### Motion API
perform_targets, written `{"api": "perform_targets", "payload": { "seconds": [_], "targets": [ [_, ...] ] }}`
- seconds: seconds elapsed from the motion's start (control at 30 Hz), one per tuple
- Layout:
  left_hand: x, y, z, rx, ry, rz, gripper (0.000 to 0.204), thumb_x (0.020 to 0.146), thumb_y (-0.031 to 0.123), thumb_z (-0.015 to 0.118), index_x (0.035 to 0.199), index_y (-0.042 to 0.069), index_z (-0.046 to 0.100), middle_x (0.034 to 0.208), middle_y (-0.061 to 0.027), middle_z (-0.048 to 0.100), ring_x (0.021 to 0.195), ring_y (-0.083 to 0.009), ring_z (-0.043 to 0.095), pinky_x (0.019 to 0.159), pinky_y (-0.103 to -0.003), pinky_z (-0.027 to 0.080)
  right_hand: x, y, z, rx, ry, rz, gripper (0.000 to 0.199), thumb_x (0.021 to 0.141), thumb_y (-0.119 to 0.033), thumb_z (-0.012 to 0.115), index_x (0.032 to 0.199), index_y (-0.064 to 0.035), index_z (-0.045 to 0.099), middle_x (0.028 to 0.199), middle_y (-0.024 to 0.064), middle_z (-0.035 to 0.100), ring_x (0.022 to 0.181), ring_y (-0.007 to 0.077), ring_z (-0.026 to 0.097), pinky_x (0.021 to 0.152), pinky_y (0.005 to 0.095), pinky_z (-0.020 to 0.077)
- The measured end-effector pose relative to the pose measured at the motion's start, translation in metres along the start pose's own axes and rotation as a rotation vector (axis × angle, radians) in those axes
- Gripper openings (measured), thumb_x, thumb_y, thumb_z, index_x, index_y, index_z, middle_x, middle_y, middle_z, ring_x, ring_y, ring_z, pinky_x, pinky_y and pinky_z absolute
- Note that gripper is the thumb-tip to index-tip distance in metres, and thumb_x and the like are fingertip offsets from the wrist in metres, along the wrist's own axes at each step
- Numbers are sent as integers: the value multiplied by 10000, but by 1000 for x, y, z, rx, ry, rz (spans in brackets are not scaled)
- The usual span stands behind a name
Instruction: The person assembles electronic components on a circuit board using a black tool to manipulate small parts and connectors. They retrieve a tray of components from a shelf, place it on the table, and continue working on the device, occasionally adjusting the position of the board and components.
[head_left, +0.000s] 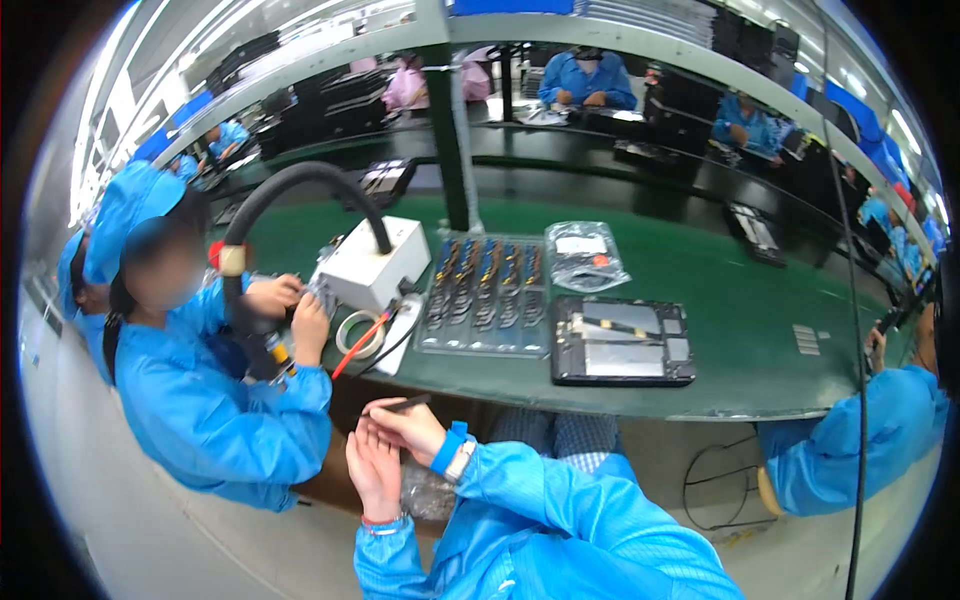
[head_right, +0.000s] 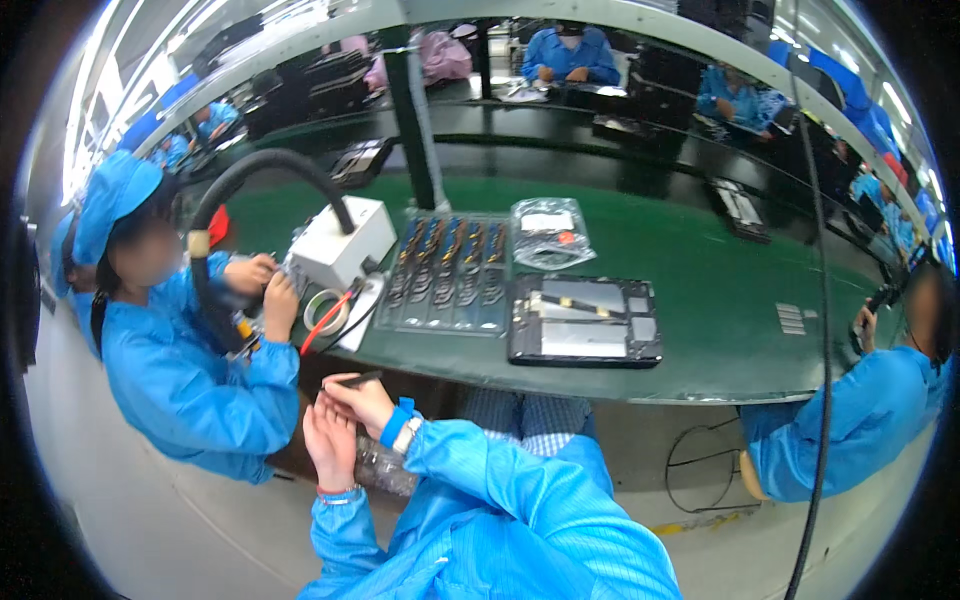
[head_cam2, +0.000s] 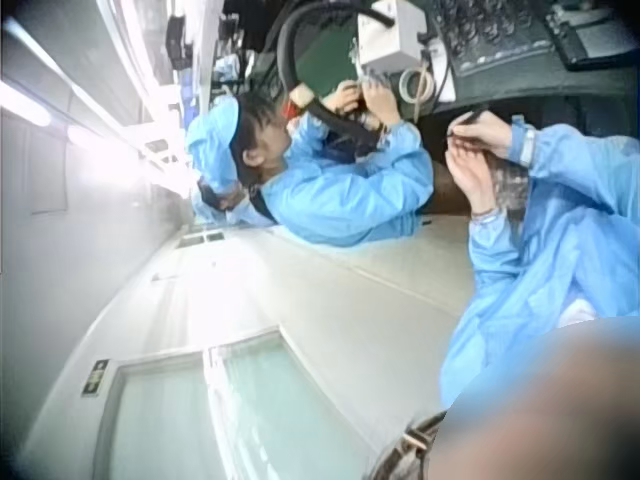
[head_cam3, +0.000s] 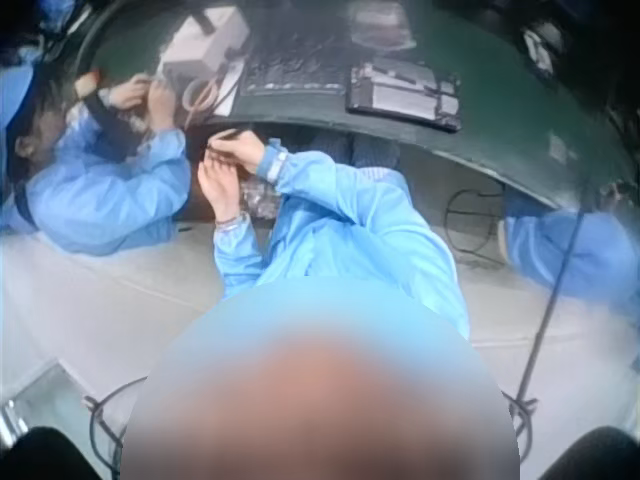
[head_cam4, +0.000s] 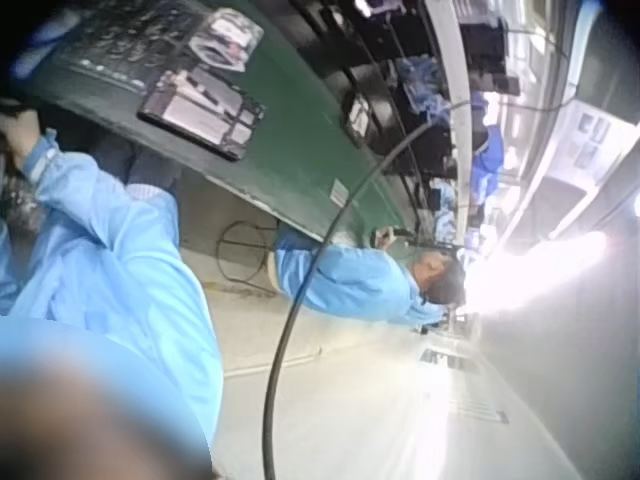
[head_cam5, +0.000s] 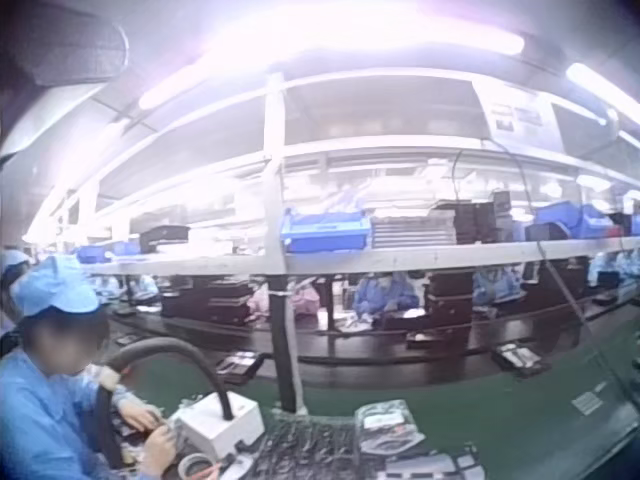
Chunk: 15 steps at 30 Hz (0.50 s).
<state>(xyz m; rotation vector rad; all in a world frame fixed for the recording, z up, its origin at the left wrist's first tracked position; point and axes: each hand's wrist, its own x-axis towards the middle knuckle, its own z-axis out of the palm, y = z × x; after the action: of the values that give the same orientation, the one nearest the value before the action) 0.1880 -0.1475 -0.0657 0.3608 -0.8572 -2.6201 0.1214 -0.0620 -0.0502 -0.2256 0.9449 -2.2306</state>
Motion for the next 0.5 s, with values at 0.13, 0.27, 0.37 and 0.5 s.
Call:
{"api": "perform_targets", "payload": {
  "seconds": [0.13, 0.27, 0.37, 0.5],
  "targets": [
    [8, 24, -5, -28, -54, 113, 402, 919, 315, 286, 1152, 33, 454, 1057, -66, 501, 957, -165, 469, 860, -302, 373, 28, 29, 25, 92, -33, -94, 108, 817, -113, 598, 864, -17, 617, 772, 37, 613, 662, 102, 563, 584, 245, 469],
    [20, 30, -9, -85, 25, 217, 296, 909, 225, 363, 1084, 20, 486, 1048, -64, 513, 943, -149, 484, 857, -268, 382, 40, 29, 30, 41, -44, -22, 178, 822, -156, 609, 963, -47, 602, 823, 13, 609, 707, 74, 564, 616, 207, 470],
    [16, 34, -4, -40, 68, 301, 319, 906, 193, 357, 1137, -8, 447, 1109, -81, 490, 1042, -164, 460, 926, -286, 357, 45, 31, 41, 27, 6, 41, 181, 816, -132, 613, 967, -33, 603, 845, 34, 620, 759, 92, 586, 658, 212, 490],
    [15, 49, 3, 61, 72, 389, 384, 905, 174, 329, 1223, -38, 371, 1165, -106, 452, 1087, -179, 435, 950, -298, 341, 62, 43, 56, 50, -6, 47, 151, 808, -99, 615, 938, -24, 602, 817, 45, 621, 716, 99, 589, 630, 201, 493]
  ]
}}
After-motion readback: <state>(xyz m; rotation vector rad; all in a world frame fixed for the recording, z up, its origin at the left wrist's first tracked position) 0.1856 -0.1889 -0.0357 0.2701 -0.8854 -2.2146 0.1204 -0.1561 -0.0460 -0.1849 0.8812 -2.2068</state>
